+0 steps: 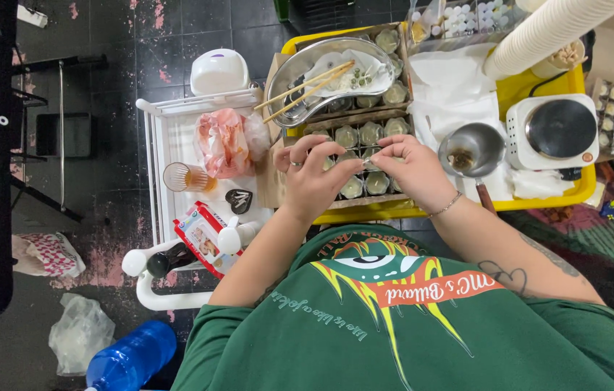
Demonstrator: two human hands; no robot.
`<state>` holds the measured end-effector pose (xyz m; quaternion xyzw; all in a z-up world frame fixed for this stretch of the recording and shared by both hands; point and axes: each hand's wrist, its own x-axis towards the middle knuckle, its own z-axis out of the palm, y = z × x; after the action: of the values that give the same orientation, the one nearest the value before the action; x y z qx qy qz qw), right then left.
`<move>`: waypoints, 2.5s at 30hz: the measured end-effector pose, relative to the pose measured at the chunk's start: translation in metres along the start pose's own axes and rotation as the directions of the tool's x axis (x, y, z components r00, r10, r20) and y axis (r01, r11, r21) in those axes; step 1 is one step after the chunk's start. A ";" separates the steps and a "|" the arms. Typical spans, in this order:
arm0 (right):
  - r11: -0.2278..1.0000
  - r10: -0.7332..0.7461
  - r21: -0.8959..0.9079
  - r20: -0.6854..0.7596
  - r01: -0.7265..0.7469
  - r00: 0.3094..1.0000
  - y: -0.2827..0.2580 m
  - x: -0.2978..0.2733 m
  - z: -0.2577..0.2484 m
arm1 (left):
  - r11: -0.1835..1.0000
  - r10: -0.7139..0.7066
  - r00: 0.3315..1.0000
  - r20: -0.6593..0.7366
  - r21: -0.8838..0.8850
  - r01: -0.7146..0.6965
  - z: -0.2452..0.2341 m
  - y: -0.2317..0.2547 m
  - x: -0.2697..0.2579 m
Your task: Preparing metal wick tabs and inserting pre-cut wicks into candle jars.
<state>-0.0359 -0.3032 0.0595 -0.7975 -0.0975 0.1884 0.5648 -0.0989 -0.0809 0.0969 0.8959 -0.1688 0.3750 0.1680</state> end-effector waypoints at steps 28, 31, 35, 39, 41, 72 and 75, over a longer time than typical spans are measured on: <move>0.976 -0.055 -0.208 0.047 0.064 0.997 0.008 -0.032 -0.004 | 0.932 -0.327 0.774 0.543 0.051 0.358 0.014 -0.028 -0.078; 0.981 0.003 -0.196 0.035 0.004 0.999 0.009 -0.033 -0.006 | 0.928 -0.335 0.735 0.590 0.071 0.366 0.019 -0.028 -0.078; 0.967 -0.135 -0.215 0.030 0.139 0.990 0.019 -0.034 -0.011 | 0.949 -0.286 0.778 0.560 0.054 0.309 0.020 -0.029 -0.079; 0.965 -0.140 -0.221 0.028 0.142 0.990 0.024 -0.035 -0.014 | 0.941 -0.306 0.723 0.619 0.079 0.330 0.015 -0.026 -0.070; 0.964 -0.140 -0.224 0.032 0.144 0.990 0.025 -0.035 -0.014 | 0.939 -0.318 0.708 0.630 0.104 0.329 0.013 -0.024 -0.064; 0.947 -0.082 -0.311 -0.001 0.077 0.997 0.001 -0.043 -0.013 | 0.937 -0.119 0.898 0.424 0.347 -0.040 0.025 -0.021 -0.074; 0.957 -0.016 -0.289 -0.001 0.015 1.000 -0.003 -0.045 -0.013 | 0.939 -0.078 0.914 0.398 0.337 -0.066 0.021 -0.019 -0.075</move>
<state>-0.0710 -0.3298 0.0743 -0.8708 -0.1292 0.1665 0.4441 -0.1271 -0.0603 0.0252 0.9700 -0.1290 0.2041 -0.0285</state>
